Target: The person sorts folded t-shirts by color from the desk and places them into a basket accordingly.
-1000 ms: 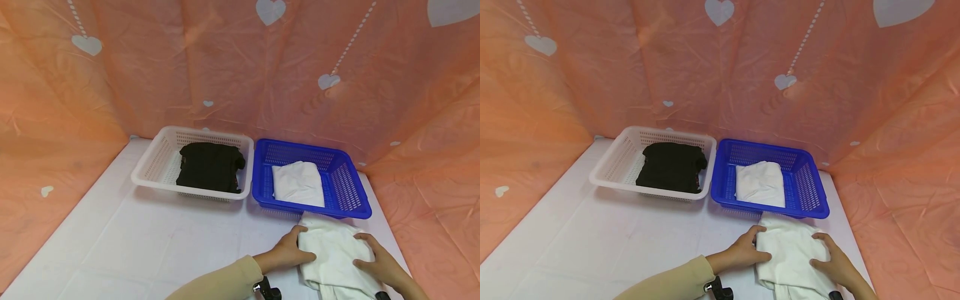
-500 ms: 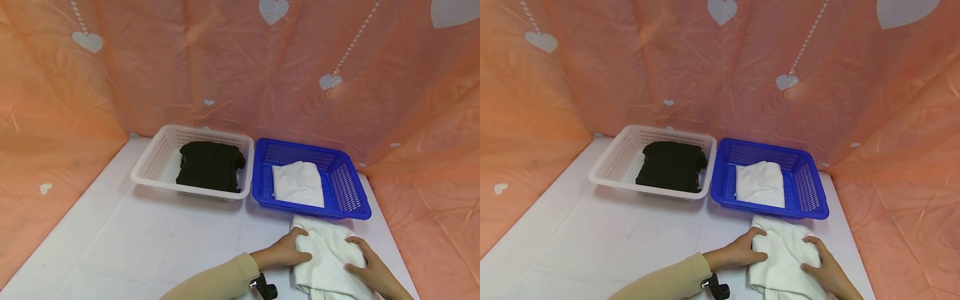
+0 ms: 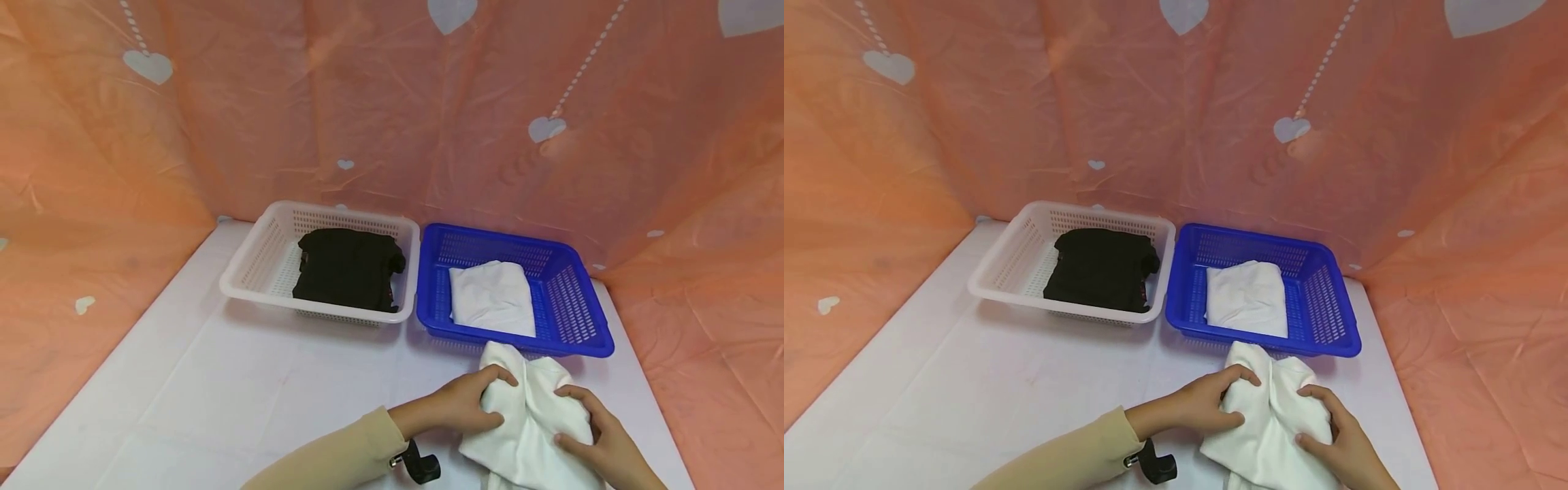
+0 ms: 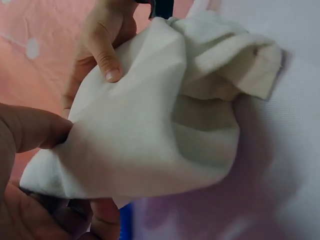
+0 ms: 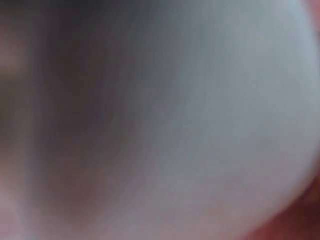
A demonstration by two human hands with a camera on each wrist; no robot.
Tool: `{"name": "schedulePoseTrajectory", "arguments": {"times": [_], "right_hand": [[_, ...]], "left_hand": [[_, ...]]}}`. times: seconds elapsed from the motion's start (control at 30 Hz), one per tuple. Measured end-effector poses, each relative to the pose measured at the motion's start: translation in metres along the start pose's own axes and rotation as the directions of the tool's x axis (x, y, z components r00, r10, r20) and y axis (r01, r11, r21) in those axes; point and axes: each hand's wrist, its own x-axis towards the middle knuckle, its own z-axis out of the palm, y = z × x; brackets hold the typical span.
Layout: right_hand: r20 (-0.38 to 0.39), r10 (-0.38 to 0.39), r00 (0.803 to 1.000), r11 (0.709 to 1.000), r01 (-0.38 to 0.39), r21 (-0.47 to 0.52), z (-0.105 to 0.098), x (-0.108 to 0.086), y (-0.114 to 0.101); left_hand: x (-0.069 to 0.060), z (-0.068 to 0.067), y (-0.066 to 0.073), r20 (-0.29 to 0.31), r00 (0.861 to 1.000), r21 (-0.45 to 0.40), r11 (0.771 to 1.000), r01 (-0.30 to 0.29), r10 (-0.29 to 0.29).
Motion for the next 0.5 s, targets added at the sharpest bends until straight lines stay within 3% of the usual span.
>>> {"name": "schedulePoseTrajectory", "arguments": {"times": [0.1,0.27,0.4,0.5], "right_hand": [[-0.041,-0.008,0.999,1.000,0.009,0.025,0.000,-0.005,-0.013],[-0.137,-0.069,0.988,0.996,0.076,0.042,-0.007,-0.002,-0.037],[-0.258,-0.086,0.962,0.994,0.101,0.046,-0.018,0.013,-0.056],[-0.362,-0.063,0.930,0.992,0.100,0.084,-0.025,0.029,-0.070]], "left_hand": [[-0.010,-0.009,0.008,0.022,0.995,0.078,0.992,-0.097,0.095],[-0.018,-0.033,0.024,0.035,0.976,0.119,0.969,-0.217,0.214],[-0.018,-0.054,0.036,-0.035,0.956,0.124,0.951,-0.285,0.291],[-0.015,-0.068,0.044,-0.114,0.940,0.099,0.945,-0.311,0.321]]}}
